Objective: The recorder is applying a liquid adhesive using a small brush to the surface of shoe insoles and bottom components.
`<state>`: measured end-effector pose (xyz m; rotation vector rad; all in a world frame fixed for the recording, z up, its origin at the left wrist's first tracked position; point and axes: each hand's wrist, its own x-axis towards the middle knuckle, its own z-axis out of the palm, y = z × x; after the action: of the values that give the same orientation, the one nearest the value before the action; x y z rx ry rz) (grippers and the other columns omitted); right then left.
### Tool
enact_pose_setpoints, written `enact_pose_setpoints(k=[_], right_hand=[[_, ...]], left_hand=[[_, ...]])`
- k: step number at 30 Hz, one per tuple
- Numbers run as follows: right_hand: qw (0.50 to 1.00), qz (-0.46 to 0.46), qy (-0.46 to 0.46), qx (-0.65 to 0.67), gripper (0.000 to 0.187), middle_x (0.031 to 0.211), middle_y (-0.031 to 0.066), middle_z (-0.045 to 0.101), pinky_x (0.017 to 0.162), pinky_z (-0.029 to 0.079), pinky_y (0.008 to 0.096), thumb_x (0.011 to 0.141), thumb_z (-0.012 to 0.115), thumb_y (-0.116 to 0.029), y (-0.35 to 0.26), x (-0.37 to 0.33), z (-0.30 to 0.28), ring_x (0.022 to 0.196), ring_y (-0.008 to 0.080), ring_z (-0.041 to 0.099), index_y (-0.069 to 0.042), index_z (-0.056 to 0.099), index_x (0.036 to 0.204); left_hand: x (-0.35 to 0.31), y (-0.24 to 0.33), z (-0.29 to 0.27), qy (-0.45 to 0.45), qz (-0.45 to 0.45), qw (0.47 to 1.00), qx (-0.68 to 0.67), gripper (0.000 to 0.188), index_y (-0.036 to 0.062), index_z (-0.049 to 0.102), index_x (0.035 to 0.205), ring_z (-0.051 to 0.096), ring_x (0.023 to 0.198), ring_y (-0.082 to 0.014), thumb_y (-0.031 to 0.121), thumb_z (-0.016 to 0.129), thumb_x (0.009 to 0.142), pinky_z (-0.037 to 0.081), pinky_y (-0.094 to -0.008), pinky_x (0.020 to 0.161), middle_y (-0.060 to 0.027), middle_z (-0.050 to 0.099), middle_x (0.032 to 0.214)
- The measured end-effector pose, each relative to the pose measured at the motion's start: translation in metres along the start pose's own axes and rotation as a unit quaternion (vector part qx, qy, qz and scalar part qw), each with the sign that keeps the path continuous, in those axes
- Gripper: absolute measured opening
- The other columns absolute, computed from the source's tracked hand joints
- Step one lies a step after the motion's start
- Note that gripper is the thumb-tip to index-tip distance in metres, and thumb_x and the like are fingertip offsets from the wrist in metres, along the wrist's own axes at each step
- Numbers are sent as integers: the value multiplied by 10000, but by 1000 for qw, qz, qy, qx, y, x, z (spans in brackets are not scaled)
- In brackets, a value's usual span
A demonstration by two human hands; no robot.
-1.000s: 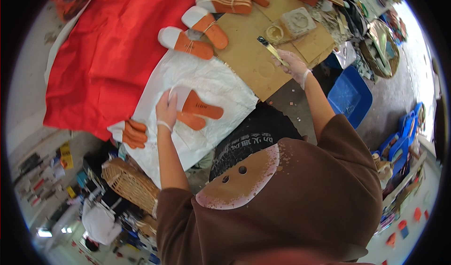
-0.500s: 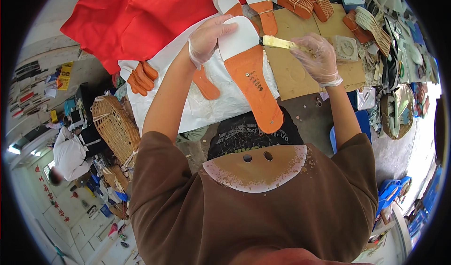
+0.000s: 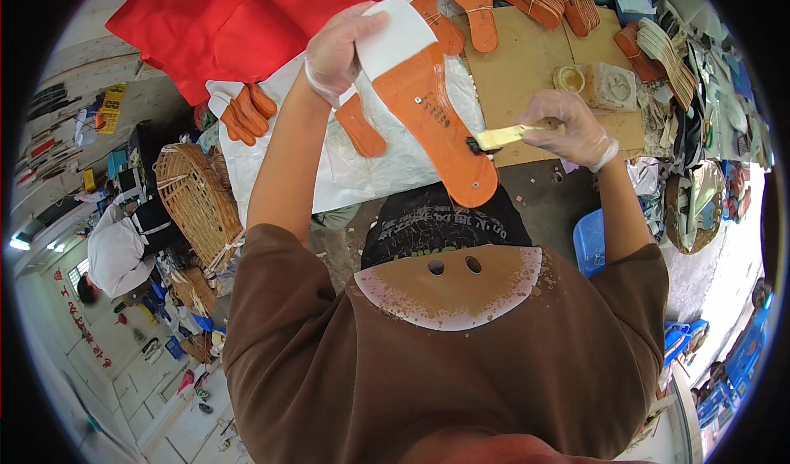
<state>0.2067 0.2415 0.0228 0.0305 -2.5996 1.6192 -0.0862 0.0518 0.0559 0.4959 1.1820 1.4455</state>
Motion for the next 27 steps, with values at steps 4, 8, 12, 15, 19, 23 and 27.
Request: enact_pose_setpoints(k=[4, 8, 12, 15, 19, 23, 27], right_hand=[[997, 49, 22, 47, 120, 833, 78, 648, 723, 480, 310, 787, 724, -82, 1, -22, -14, 788, 198, 613, -18, 672, 874], [986, 109, 118, 48, 122, 870, 52, 635, 732, 473, 271, 791, 728, -61, 17, -39, -23, 805, 138, 597, -13, 672, 887], [951, 148, 269, 40, 143, 885, 19, 628, 709, 471, 243, 834, 730, -113, 42, -39, -20, 803, 88, 585, -16, 668, 921], [921, 182, 345, -16, 164, 798, 12, 631, 688, 477, 223, 829, 745, -135, 54, -29, -16, 711, 80, 582, -7, 672, 902], [896, 139, 418, -60, 168, 793, 19, 638, 670, 473, 225, 820, 754, -129, 60, -20, 2, 707, 80, 579, -2, 676, 898], [877, 119, 465, -11, 160, 786, 42, 646, 666, 490, 246, 800, 770, -121, 57, -8, 35, 709, 103, 600, -15, 683, 884], [891, 88, 444, -25, 135, 790, 71, 657, 644, 492, 262, 793, 770, -115, 23, 6, 80, 699, 136, 623, -35, 687, 863]], left_hand=[[-9, 6, -12, 46, 53, 997, -41, 298, -68, 562, 1156, 643, 976, -208, 113, 529, 921, 505, -318, 885, -135, 656, 1077], [-18, 1, -11, 143, 145, 978, -38, 326, -82, 503, 1194, 604, 1062, -253, 79, 507, 910, 494, -360, 921, -176, 608, 1122], [-33, -6, 10, 162, 196, 967, -23, 484, -57, 340, 1331, 599, 1069, -299, 15, 490, 876, 532, -438, 895, -195, 542, 1195], [-47, -11, 39, 140, 152, 978, -36, 549, 63, 411, 1306, 602, 1062, -270, -111, 511, 795, 559, -426, 868, -154, 540, 1179], [-54, -39, 66, 196, 193, 959, -65, 428, 81, 484, 1088, 562, 1001, -166, -162, 555, 742, 493, -325, 892, -39, 509, 1035], [-62, -69, 96, 242, 275, 930, 5, 364, 100, 448, 982, 486, 940, -104, -122, 594, 734, 394, -260, 874, -5, 469, 983], [-55, -91, 113, 300, 312, 901, -3, 341, 110, 418, 927, 453, 947, -106, -116, 594, 743, 379, -266, 871, -22, 448, 1008]])
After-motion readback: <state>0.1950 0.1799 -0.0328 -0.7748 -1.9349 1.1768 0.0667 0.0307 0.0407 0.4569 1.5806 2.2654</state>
